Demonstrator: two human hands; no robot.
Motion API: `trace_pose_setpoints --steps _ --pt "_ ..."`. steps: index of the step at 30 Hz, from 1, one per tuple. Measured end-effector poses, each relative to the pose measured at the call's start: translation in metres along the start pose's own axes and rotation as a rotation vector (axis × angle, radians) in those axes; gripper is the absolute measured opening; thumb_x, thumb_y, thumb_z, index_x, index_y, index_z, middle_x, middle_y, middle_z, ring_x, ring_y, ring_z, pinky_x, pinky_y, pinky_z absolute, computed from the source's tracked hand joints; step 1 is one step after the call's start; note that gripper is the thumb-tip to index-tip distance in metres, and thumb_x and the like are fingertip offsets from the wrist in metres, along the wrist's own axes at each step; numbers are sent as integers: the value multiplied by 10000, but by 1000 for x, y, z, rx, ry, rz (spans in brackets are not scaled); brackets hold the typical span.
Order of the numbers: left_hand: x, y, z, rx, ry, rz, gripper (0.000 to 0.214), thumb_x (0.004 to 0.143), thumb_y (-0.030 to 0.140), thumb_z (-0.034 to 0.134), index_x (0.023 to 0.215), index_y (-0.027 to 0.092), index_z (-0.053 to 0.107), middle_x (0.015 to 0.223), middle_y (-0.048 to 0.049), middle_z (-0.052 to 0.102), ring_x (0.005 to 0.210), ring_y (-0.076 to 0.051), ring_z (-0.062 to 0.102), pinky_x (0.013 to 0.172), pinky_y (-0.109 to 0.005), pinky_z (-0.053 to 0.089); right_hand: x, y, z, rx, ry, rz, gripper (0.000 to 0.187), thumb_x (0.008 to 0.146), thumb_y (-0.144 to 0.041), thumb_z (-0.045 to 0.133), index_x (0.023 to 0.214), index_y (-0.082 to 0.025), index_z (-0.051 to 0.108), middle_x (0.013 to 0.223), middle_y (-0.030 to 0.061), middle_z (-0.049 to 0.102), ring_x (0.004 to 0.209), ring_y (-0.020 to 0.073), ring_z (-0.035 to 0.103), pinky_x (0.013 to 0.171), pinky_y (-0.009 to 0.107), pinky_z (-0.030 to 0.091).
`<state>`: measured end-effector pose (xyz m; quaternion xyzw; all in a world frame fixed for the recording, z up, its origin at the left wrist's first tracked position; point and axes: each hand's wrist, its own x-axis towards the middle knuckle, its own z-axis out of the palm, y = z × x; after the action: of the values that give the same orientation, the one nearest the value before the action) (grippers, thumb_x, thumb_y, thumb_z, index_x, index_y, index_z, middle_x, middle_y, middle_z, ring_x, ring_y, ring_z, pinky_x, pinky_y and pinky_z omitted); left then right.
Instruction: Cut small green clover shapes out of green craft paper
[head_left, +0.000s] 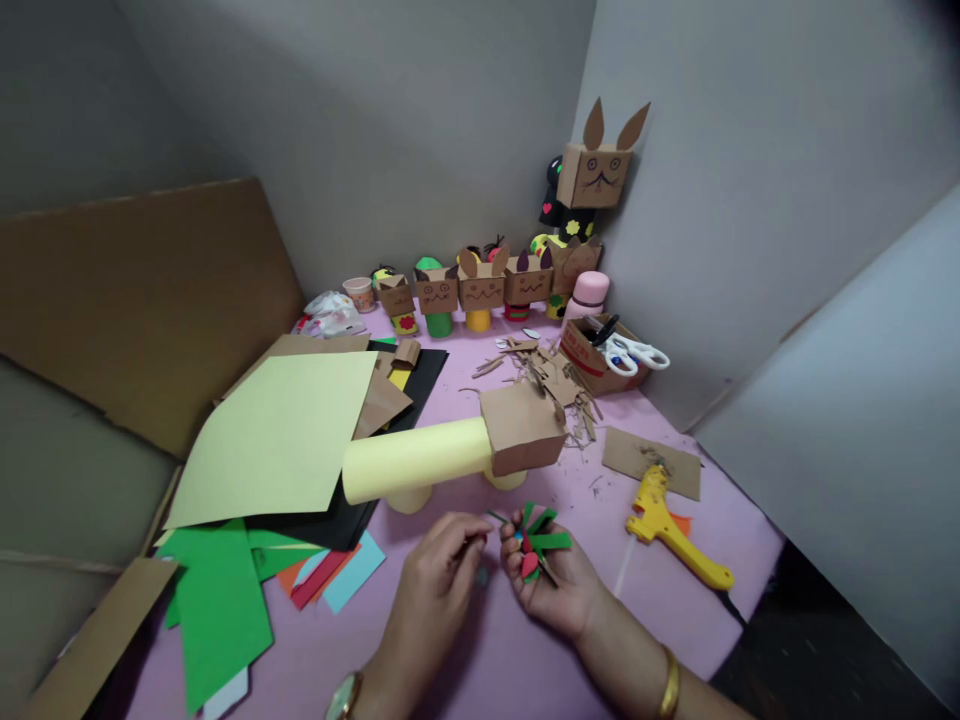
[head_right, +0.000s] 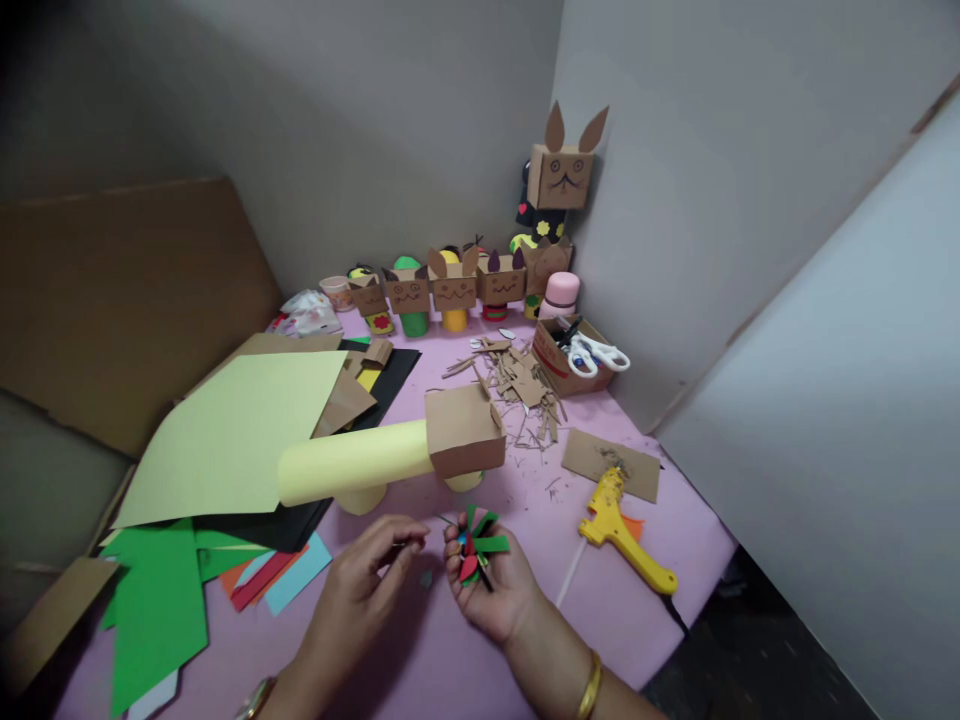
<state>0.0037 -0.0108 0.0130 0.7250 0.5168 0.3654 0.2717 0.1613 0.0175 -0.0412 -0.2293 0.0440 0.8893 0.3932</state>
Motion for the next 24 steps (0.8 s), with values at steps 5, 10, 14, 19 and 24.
trace_pose_setpoints --steps 5,10,14,19,24 --pt "-15 -15 10 253 -204 -151 137 807 159 553 913 169 639 902 -93 662 859 -250 606 784 -393 482 -4 -2 5 94 62 42 122 739 -148 633 620 -129 651 596 40 677 498 76 604 472 131 497" --pt "-20 -17 23 324 -252 -130 183 825 119 482 725 168 627 775 -82 657 755 -231 601 718 -355 479 -5 -2 7 123 84 34 159 759 -150 595 609 -136 647 593 37 663 478 76 587 453 136 487" --pt "-16 -16 16 251 -194 -156 208 845 139 454 710 179 607 733 -63 658 689 -208 611 653 -313 477 -5 -2 7 121 86 24 115 734 -145 612 624 -135 645 586 42 662 471 81 585 441 139 478" --pt "-9 -6 3 124 -82 -165 170 860 187 474 725 194 578 725 -32 644 687 -191 607 649 -294 473 -3 0 7 101 88 11 118 733 -161 607 627 -128 644 581 49 670 463 86 592 440 143 483" --pt "-3 7 3 28 27 -66 115 866 195 501 786 196 584 755 -21 659 707 -174 620 646 -271 489 -2 3 6 84 85 -9 126 743 -153 596 635 -117 649 570 47 676 455 91 606 437 153 504"
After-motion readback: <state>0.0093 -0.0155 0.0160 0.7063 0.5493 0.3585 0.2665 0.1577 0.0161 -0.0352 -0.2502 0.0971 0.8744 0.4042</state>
